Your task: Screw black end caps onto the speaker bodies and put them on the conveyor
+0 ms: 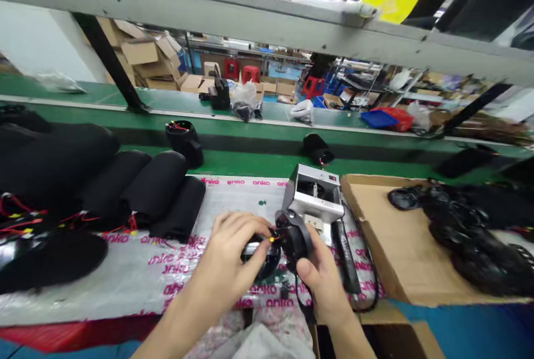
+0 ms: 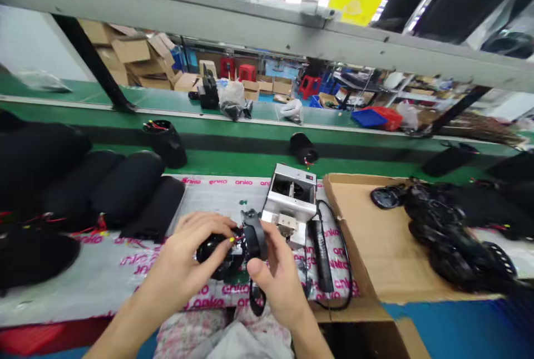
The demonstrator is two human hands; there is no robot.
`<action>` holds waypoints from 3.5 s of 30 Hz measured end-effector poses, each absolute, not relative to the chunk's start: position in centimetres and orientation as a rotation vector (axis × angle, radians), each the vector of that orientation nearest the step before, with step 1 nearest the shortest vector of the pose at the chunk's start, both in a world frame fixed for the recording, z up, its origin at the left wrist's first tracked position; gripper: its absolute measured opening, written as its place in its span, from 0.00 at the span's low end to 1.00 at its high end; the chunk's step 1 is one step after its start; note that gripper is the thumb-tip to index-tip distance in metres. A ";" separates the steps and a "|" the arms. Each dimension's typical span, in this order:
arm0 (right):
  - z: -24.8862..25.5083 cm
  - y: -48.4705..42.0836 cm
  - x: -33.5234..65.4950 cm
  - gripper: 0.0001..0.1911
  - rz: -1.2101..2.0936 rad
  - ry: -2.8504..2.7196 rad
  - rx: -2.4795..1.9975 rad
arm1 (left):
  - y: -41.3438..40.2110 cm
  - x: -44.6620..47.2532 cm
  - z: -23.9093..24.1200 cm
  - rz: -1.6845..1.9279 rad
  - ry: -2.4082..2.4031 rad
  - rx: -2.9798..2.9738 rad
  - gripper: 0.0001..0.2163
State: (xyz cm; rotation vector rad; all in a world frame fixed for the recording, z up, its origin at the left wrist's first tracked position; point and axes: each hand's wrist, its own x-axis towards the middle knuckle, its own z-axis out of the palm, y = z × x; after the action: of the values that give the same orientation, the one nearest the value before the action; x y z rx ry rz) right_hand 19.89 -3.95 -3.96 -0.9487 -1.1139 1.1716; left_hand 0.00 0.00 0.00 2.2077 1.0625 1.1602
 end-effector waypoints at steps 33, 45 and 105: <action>-4.0 -4.7 20.4 0.32 1.188 -1.163 -0.895 | -0.2 1.0 -1.7 1.410 0.927 2.121 0.07; -3.7 -4.4 20.1 0.41 1.177 -1.191 -0.989 | -0.1 -0.9 -2.3 1.320 0.963 2.232 0.14; -5.6 -5.5 17.6 0.25 1.122 -1.086 -1.078 | -1.4 0.5 -6.4 1.173 1.020 1.298 0.24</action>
State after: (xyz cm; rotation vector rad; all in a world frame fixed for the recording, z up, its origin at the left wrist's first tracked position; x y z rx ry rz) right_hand 17.63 -5.51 -5.59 -1.0784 -1.0858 1.1225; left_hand 0.50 -1.45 -6.38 1.2983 1.0198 1.1730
